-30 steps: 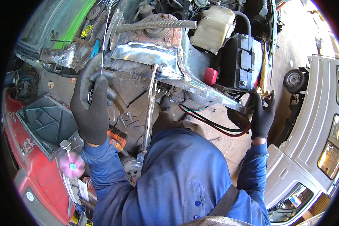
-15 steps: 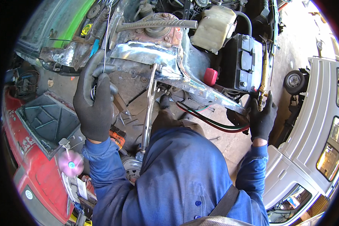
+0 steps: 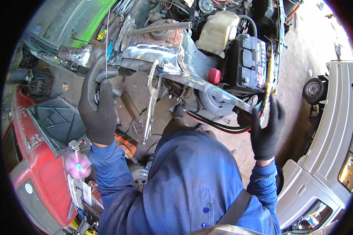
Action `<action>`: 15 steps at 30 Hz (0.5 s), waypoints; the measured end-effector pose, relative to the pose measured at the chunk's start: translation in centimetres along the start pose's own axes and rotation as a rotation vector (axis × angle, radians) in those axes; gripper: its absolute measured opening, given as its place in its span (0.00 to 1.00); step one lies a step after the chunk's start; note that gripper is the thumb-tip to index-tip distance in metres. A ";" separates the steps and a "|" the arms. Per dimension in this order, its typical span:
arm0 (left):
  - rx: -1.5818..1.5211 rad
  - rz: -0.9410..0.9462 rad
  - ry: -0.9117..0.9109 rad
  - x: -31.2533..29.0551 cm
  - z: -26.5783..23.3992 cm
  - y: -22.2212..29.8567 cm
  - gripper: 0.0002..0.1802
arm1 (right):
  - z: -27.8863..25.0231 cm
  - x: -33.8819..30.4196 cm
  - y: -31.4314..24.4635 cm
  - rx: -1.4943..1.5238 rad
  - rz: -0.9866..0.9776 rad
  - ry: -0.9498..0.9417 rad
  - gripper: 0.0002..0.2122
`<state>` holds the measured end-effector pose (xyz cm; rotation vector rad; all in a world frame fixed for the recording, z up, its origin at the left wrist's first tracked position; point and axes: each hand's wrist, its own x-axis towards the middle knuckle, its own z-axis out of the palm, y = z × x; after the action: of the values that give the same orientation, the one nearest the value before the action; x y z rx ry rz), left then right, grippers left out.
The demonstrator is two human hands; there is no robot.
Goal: The person aligns a metal patch on a car's front frame, secures it with a clamp, and uses a hammer to tap the area. They then ignite a welding torch and apply welds along the patch edges, finishing by removing the clamp.
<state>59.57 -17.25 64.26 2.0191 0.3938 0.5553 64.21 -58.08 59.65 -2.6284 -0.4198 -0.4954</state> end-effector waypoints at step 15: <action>0.144 0.084 0.035 -10.9 2.2 9.6 0.26 | -3.3 -6.1 0.9 0.440 -0.246 -0.464 0.27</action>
<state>52.01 -28.75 69.28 2.1750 0.3805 0.6298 58.23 -61.67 59.62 -2.2491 -0.8923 0.1403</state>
